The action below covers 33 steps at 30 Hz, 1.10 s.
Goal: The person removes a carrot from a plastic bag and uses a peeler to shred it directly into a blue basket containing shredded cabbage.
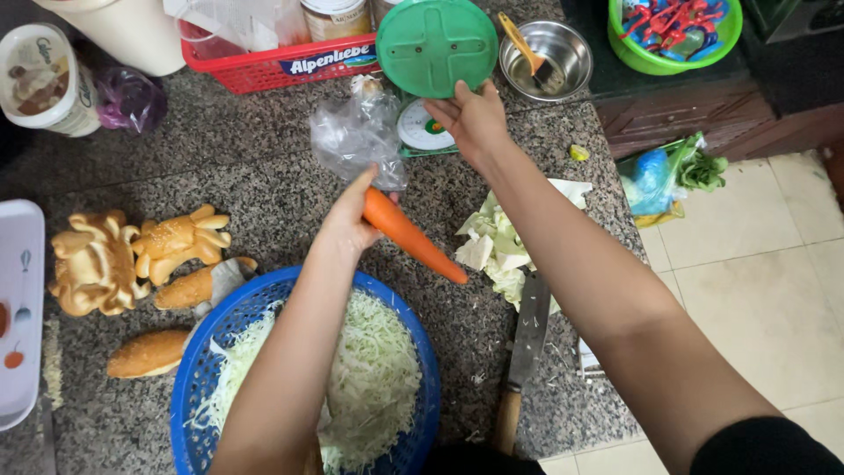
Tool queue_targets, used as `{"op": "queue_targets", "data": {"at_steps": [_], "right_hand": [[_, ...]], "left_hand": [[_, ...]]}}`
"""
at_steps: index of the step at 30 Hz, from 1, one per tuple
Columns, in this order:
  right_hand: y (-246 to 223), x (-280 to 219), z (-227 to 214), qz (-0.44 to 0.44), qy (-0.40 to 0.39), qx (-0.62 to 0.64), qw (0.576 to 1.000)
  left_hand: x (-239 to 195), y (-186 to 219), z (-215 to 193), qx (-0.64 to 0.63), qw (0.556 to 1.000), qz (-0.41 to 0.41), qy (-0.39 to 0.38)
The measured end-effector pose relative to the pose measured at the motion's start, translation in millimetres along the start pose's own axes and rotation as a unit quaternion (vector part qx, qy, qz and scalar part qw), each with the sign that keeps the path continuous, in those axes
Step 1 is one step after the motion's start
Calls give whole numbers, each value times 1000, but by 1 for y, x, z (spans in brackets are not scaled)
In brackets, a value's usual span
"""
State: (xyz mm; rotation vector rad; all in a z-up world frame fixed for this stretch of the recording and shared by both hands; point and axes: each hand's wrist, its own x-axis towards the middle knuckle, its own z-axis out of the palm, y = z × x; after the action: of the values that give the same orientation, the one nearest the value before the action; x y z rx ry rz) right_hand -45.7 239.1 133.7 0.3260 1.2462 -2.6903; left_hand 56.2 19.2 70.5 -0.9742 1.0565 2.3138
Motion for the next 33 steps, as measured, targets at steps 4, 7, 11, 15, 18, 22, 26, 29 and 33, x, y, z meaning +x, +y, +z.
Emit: {"op": "queue_targets", "data": {"at_steps": [4,7,11,15,18,22,26,29,33], "right_hand": [[2,-37,-23,69,-22,-20,997],[24,-124,-75,-26,44,-139,989],[72,-277,-153,-81,246,-424,867],[127,-379,-172,-108,238,-592,762],[137,-403,-178,-226,227,-615,721],[98,-400,-202,-219,301,-631,680],[68,-400,-189,-58,281,-666,689],[89,-414,-160,229,155,-624,730],[140,-432,-163,-117,110,-739,654]], "left_hand": [[-73,-18,15,-64,997,-32,-9],[-114,-48,2,-100,989,-53,-92],[-149,-89,-5,-120,967,-58,-217],[-172,-127,5,-190,962,-118,-154],[-184,-150,15,-386,861,-291,-162],[-199,-170,17,-248,911,-273,-183],[-201,-186,2,-174,903,-271,-283],[-199,-191,0,-149,918,-244,-273],[-211,-189,5,-140,944,-215,-206]]}}
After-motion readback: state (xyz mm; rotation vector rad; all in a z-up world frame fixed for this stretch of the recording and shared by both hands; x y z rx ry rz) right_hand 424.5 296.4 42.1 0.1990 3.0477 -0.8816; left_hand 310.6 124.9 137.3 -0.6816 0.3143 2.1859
